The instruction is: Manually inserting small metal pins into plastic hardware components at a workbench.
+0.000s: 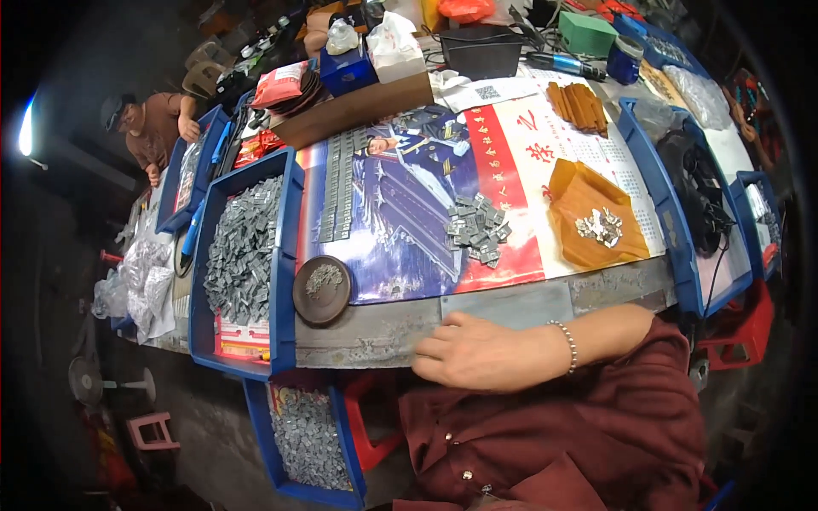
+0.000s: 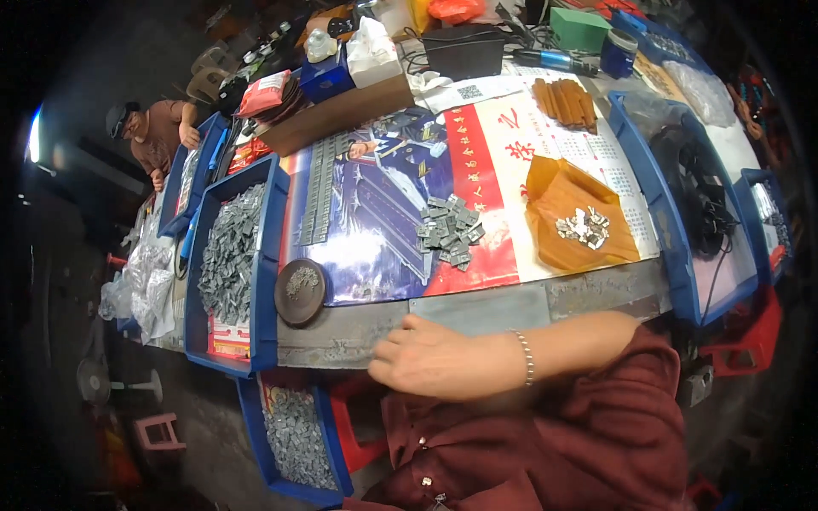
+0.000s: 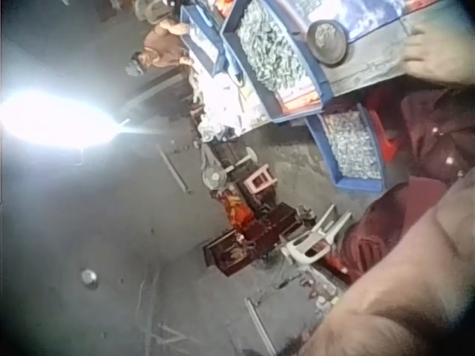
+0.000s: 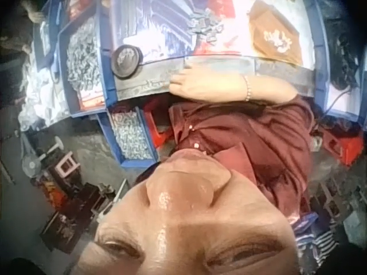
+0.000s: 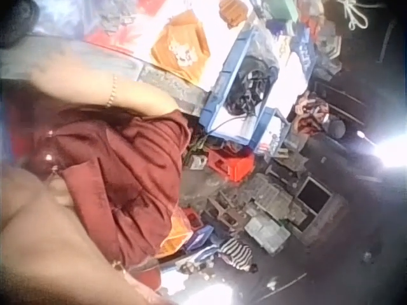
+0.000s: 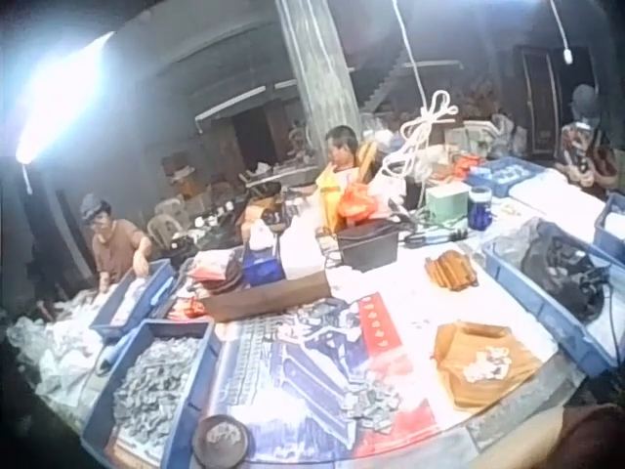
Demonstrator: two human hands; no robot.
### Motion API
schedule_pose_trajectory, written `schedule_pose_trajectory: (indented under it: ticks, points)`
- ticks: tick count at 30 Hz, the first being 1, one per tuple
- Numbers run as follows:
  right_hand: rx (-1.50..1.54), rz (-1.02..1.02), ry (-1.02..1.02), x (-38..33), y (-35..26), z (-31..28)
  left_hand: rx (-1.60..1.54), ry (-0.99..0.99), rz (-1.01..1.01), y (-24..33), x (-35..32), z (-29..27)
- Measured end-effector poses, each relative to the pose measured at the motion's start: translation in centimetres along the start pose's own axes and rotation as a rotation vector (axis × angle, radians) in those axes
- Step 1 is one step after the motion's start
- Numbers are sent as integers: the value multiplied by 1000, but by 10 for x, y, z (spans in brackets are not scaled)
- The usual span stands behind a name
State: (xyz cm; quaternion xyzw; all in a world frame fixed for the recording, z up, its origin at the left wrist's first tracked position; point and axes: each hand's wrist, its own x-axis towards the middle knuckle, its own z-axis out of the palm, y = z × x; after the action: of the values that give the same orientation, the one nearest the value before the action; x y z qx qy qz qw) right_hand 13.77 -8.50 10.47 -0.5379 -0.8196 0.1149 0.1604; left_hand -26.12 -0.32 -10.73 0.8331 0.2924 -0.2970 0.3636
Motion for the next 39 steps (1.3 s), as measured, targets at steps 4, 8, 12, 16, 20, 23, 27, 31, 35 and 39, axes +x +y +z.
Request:
schedule_pose_trajectory:
  ticks: [4, 8, 12, 16, 20, 23, 27, 31, 35, 39]
  points:
    - [226, 114, 58, -38, -8, 16, 44, -61, -40, 23, -28, -25]
    - [304, 291, 406, -81, -15, 39, -273, 367, 168, 136, 5, -149]
    - [223, 464, 740, -108, -9, 51, -240, 633, 562, 223, 26, -206]
    - [201, 591, 971, -128, 0, 69, -181, 714, 748, 274, 85, -239]
    - [199, 632, 1033, -130, 3, 80, -177, 757, 776, 290, 148, -253]
    - [185, 629, 1021, -128, 4, 77, -159, 735, 707, 292, 178, -254]
    - [199, 608, 997, -131, 6, 76, -46, 714, 711, 294, 197, -255]
    - [172, 603, 979, -132, 8, 76, -12, 728, 730, 301, 199, -254]
    - [138, 590, 995, -130, 10, 76, -17, 720, 736, 301, 204, -253]
    - [126, 588, 979, -129, 11, 77, -60, 799, 717, 310, 215, -266]
